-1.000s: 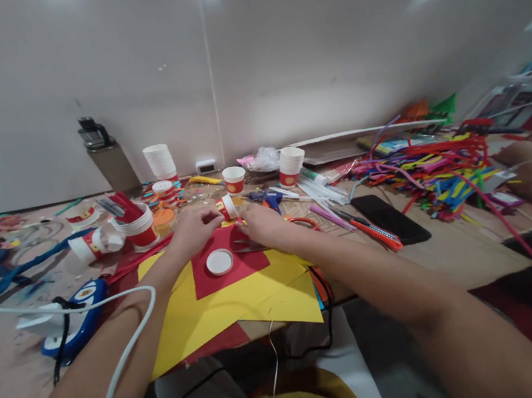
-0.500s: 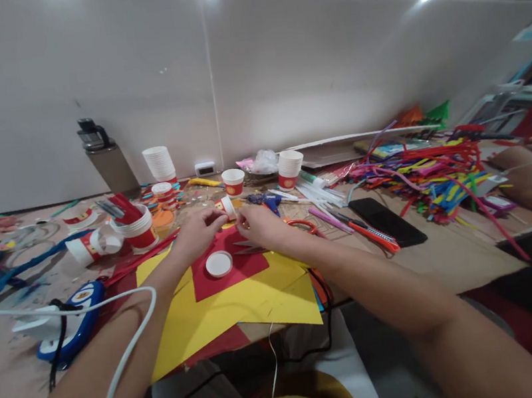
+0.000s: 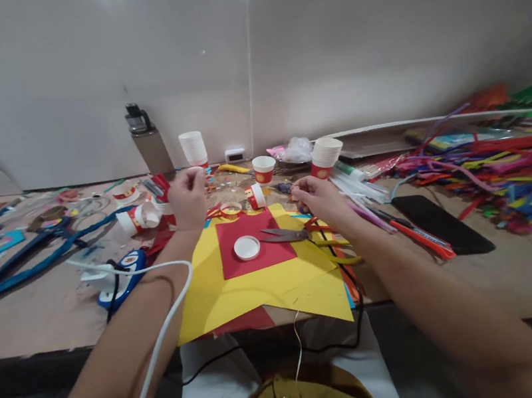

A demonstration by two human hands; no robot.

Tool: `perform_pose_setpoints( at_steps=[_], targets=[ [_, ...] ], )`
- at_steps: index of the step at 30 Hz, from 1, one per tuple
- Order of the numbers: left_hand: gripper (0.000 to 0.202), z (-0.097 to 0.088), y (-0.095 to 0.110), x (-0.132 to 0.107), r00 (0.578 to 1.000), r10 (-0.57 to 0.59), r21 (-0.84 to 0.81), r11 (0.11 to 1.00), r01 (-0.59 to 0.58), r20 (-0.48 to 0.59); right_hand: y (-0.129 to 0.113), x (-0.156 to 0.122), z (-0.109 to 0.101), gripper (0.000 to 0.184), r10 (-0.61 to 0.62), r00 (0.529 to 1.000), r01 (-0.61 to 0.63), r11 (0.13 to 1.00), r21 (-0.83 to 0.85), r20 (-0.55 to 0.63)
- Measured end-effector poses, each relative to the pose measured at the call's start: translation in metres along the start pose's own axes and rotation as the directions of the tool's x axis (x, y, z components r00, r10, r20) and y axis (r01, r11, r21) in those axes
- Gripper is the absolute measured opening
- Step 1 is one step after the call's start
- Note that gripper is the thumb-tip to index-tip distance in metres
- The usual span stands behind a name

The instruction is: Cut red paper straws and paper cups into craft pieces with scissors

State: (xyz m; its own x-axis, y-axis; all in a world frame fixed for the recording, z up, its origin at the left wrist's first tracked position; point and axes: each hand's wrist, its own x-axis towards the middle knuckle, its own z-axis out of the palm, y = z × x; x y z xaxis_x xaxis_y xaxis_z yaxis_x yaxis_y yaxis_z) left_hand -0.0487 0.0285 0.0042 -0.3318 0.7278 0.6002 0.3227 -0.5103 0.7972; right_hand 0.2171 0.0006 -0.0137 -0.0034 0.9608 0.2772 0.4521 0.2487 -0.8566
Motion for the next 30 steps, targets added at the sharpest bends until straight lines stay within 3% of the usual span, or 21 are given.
perform_pose_setpoints(
  at_steps=[2, 4, 5, 7, 9, 10, 11, 12, 16, 20, 22, 25, 30],
  targets=[
    [0.021, 0.005, 0.007, -0.016, 0.978, 0.111, 0.132, 0.982, -0.136, 0.176, 0.000, -0.001, 0.003, 0.020, -0.015, 1.000, 0.015, 1.000, 0.009, 0.016],
    [0.020, 0.013, 0.017, -0.039, 0.886, 0.275, 0.117, 0.933, -0.339, 0.374, -0.003, -0.003, 0.002, 0.021, -0.011, 1.000, 0.011, 0.999, 0.033, 0.008],
    [0.019, 0.018, 0.022, -0.050, 0.808, 0.387, 0.067, 0.885, -0.460, 0.445, -0.004, -0.003, -0.001, 0.022, -0.002, 1.000, 0.003, 0.999, 0.049, -0.012],
    [0.018, 0.025, 0.031, -0.069, 0.596, 0.576, -0.092, 0.758, -0.646, 0.560, -0.005, -0.003, -0.009, 0.020, -0.003, 0.995, 0.008, 0.999, 0.047, -0.096],
    [0.018, 0.028, 0.037, -0.081, 0.398, 0.684, -0.257, 0.647, -0.718, 0.611, -0.004, -0.001, -0.019, 0.019, -0.010, 0.985, 0.026, 0.995, 0.095, -0.171],
    [0.018, 0.028, 0.039, -0.084, 0.345, 0.724, -0.312, 0.606, -0.731, 0.597, -0.003, -0.001, -0.024, 0.018, -0.002, 0.978, 0.031, 0.991, 0.133, -0.210],
    [0.018, 0.027, 0.040, -0.084, 0.335, 0.734, -0.326, 0.597, -0.733, 0.590, -0.002, 0.000, -0.028, 0.018, 0.009, 0.970, 0.033, 0.985, 0.170, -0.241],
    [0.017, 0.026, 0.040, -0.083, 0.362, 0.730, -0.310, 0.608, -0.730, 0.580, -0.001, 0.000, -0.032, 0.018, 0.022, 0.962, 0.036, 0.978, 0.204, -0.272],
    [0.016, 0.019, 0.036, -0.072, 0.544, 0.631, -0.160, 0.721, -0.674, 0.553, -0.003, -0.001, -0.046, 0.017, 0.054, 0.937, 0.049, 0.958, 0.282, -0.346],
    [0.015, 0.021, 0.034, -0.068, 0.725, 0.495, -0.127, 0.856, -0.500, 0.480, -0.006, -0.006, -0.055, 0.020, 0.106, 0.932, 0.013, 0.947, 0.322, -0.347],
    [0.017, 0.022, 0.035, -0.068, 0.790, 0.399, -0.093, 0.910, -0.404, 0.465, -0.004, -0.009, -0.060, 0.022, 0.109, 0.942, -0.006, 0.951, 0.309, -0.318],
    [0.019, 0.023, 0.037, -0.070, 0.828, 0.305, -0.049, 0.946, -0.320, 0.470, 0.000, -0.014, -0.066, 0.025, 0.090, 0.958, -0.020, 0.968, 0.251, -0.272],
    [0.020, 0.022, 0.043, -0.072, 0.827, 0.254, -0.047, 0.963, -0.267, 0.501, 0.009, -0.019, -0.074, 0.026, 0.100, 0.940, -0.039, 0.982, 0.187, -0.326]
  ],
)
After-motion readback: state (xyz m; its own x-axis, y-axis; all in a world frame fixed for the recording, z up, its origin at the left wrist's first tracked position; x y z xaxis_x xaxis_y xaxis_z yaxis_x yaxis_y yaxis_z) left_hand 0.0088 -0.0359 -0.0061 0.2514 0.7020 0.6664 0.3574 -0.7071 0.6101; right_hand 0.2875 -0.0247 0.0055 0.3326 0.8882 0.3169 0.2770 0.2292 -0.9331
